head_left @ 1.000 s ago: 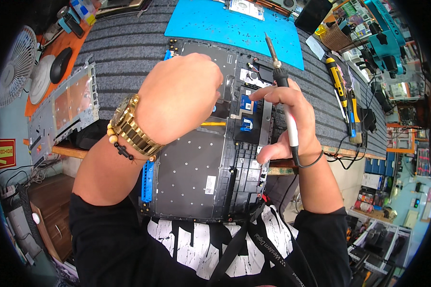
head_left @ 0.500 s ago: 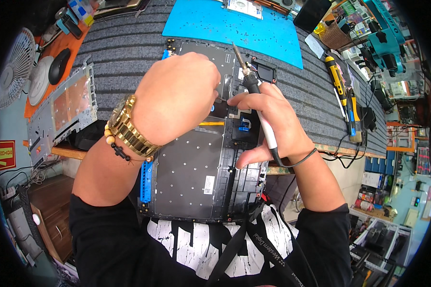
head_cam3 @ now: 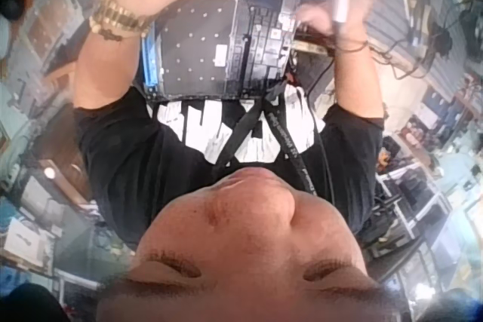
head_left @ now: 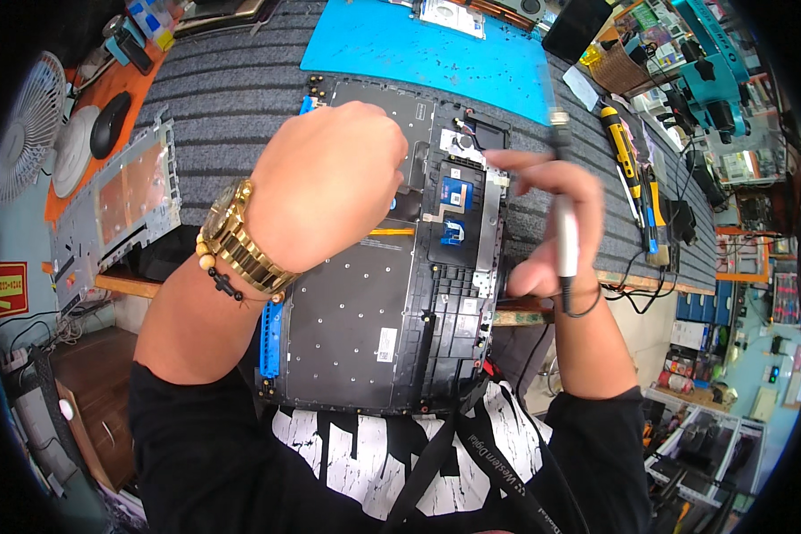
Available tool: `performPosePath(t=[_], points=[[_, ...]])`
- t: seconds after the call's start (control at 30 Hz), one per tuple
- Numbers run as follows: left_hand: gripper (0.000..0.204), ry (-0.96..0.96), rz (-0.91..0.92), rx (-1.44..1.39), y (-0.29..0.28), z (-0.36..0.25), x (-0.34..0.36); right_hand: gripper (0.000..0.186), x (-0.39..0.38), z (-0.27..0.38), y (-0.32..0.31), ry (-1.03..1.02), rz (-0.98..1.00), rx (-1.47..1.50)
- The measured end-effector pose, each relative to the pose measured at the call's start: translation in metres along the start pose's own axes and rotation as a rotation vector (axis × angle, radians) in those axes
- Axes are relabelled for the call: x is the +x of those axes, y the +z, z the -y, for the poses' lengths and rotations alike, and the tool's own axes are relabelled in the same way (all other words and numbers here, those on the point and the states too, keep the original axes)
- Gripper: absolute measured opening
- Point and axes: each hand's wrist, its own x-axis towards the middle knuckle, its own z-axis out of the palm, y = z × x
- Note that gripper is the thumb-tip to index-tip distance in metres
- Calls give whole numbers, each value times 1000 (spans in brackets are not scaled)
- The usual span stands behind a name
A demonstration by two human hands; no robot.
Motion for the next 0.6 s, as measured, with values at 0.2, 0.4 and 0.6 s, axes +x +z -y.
performPosePath(t=[0.2,0.4,0.6], points=[[14,20,-4,6,-1,-1,1,57,-43,0,-42,211,-405,-12],[15,55,12,-73,-4,10,6,24,-68,-9,-51,390,-658,20],[21,-38,-9,-452,-17,31,27,27,-70,-9,-44,365,-633,-112]])
